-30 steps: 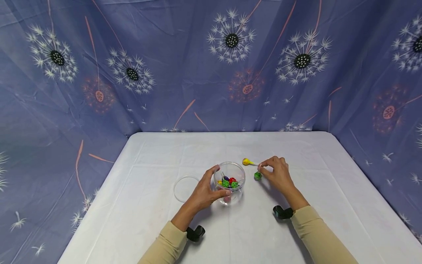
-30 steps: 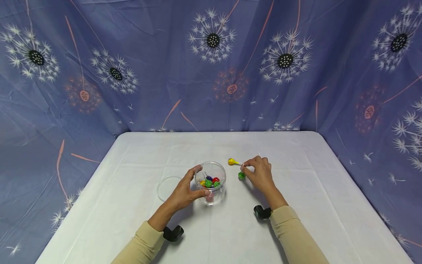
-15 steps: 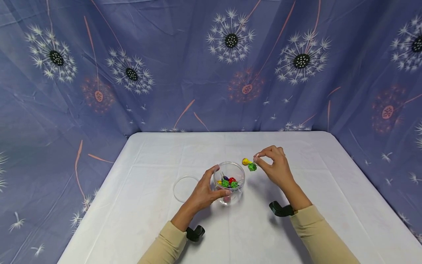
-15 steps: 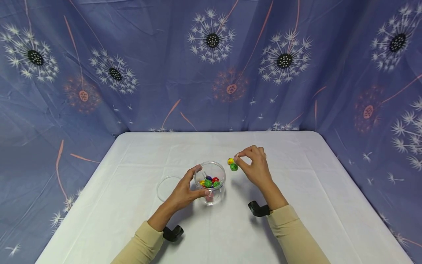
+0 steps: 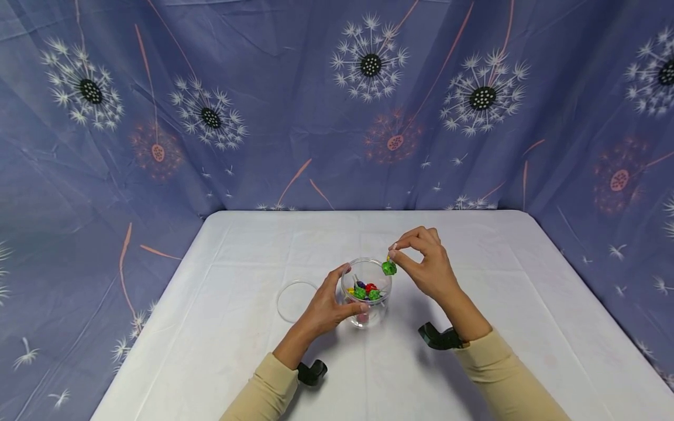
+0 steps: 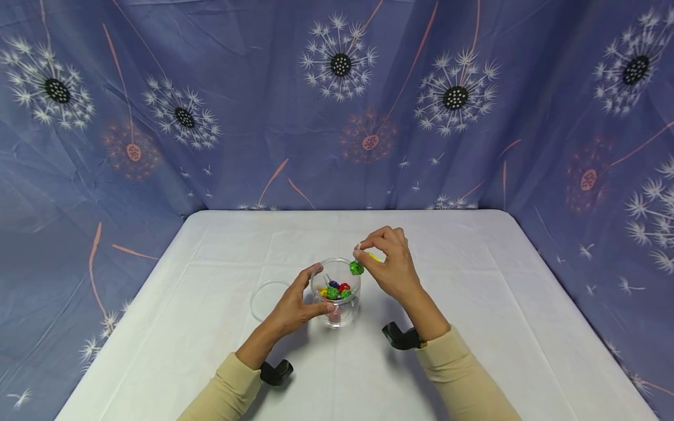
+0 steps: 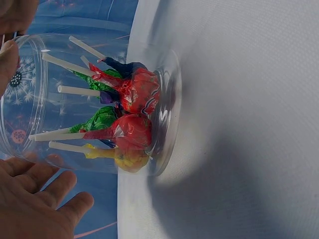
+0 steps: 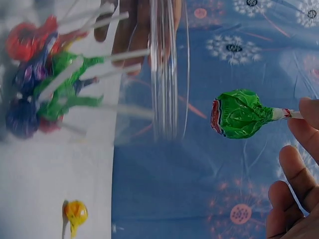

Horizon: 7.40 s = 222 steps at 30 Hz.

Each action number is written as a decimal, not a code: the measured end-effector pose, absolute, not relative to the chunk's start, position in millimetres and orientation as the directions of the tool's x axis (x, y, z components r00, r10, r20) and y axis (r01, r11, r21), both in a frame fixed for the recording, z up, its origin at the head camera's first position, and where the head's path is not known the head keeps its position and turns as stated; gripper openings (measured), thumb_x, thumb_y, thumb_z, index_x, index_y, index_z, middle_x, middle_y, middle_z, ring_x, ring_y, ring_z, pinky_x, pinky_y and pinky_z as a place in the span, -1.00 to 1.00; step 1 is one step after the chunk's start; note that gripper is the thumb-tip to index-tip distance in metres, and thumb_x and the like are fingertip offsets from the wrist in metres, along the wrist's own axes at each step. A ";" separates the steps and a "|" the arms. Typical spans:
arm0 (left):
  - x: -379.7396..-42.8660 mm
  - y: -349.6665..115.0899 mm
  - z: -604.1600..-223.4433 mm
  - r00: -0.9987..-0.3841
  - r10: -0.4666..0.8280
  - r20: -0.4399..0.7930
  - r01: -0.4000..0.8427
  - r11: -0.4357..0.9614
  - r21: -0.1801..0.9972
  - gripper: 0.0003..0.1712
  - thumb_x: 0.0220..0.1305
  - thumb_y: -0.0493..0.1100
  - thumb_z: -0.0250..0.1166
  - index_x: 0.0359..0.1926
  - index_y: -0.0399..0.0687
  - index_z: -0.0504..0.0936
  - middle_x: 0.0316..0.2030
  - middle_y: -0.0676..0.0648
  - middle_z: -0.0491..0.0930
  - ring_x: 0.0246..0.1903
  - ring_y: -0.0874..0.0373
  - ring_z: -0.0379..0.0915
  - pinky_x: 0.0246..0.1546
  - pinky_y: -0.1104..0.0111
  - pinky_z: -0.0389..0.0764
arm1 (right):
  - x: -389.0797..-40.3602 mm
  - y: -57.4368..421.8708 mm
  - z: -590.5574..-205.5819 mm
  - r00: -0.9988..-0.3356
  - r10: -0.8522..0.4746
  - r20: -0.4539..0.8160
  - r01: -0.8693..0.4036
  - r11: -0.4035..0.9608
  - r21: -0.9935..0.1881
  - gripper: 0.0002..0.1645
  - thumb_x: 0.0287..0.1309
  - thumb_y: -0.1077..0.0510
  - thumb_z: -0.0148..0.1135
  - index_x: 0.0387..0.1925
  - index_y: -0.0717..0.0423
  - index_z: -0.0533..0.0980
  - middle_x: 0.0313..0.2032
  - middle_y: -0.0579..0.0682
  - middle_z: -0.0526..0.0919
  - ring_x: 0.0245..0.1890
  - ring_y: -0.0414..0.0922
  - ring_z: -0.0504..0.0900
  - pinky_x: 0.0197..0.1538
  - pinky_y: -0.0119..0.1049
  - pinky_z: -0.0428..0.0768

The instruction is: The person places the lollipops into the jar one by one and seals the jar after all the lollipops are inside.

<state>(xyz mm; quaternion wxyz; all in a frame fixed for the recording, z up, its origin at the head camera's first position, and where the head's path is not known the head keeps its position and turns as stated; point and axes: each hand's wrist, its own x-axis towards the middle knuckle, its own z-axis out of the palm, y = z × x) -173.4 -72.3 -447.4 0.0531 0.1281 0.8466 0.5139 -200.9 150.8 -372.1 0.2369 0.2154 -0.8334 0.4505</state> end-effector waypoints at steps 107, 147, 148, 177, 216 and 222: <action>-173.2 -72.1 -447.6 -0.961 0.272 0.046 0.164 0.431 0.887 0.06 -0.08 0.18 0.47 0.41 0.19 0.11 0.40 -0.03 0.15 0.43 -0.02 0.00 0.37 -0.08 0.12 | -293.1 223.8 -484.3 -0.997 -0.059 0.041 -0.072 0.828 -0.557 -0.76 0.12 0.06 0.22 -0.23 0.07 0.66 -0.22 0.16 0.61 -0.12 0.15 0.37 -0.07 0.07 0.25; -173.4 -72.7 -448.5 -0.961 0.274 0.045 0.167 0.439 0.883 0.05 -0.06 0.18 0.46 0.41 0.20 0.11 0.41 -0.04 0.13 0.43 -0.04 -0.01 0.36 -0.09 0.13 | -285.1 204.6 -469.3 -0.947 -0.074 0.313 -0.255 0.766 -0.590 -0.84 0.11 0.10 0.29 -0.30 0.09 0.66 -0.30 0.17 0.53 -0.20 0.08 0.32 -0.03 0.04 0.21; -173.3 -72.6 -448.4 -0.960 0.274 0.047 0.168 0.439 0.882 0.05 -0.06 0.18 0.46 0.41 0.20 0.11 0.41 -0.04 0.13 0.43 -0.04 -0.01 0.36 -0.09 0.14 | -284.4 203.7 -467.8 -0.946 -0.074 0.316 -0.258 0.763 -0.593 -0.84 0.11 0.09 0.29 -0.31 0.09 0.65 -0.30 0.16 0.53 -0.21 0.07 0.32 -0.03 0.04 0.20; -172.7 -72.9 -448.7 -0.963 0.266 0.048 0.168 0.450 0.877 0.05 -0.07 0.20 0.45 0.40 0.20 0.11 0.40 -0.05 0.16 0.41 -0.03 0.06 0.36 -0.07 0.16 | -239.2 158.9 -382.8 -0.878 -0.094 0.469 -0.430 0.584 -0.689 -0.87 0.09 0.10 0.33 -0.34 0.06 0.66 -0.26 -0.01 0.53 -0.15 -0.12 0.29 -0.08 -0.16 0.29; -171.3 -74.3 -448.0 -0.958 0.282 0.049 0.172 0.431 0.886 0.06 -0.03 0.23 0.42 0.42 0.17 0.08 0.41 -0.04 0.13 0.41 -0.04 0.04 0.34 -0.08 0.17 | -191.8 122.0 -411.3 -0.768 -0.292 0.571 -0.615 0.585 -0.528 -0.93 -0.05 0.16 0.43 -0.47 -0.07 0.65 -0.31 -0.14 0.50 -0.19 -0.22 0.25 -0.16 -0.25 0.29; -171.3 -73.8 -447.4 -0.961 0.275 0.038 0.163 0.444 0.881 0.06 -0.04 0.24 0.42 0.42 0.18 0.08 0.41 -0.04 0.13 0.41 -0.05 0.04 0.34 -0.08 0.18 | -190.4 124.7 -417.3 -0.747 -0.310 0.588 -0.637 0.588 -0.499 -0.92 -0.06 0.17 0.43 -0.49 -0.07 0.65 -0.30 -0.14 0.50 -0.20 -0.21 0.25 -0.13 -0.23 0.26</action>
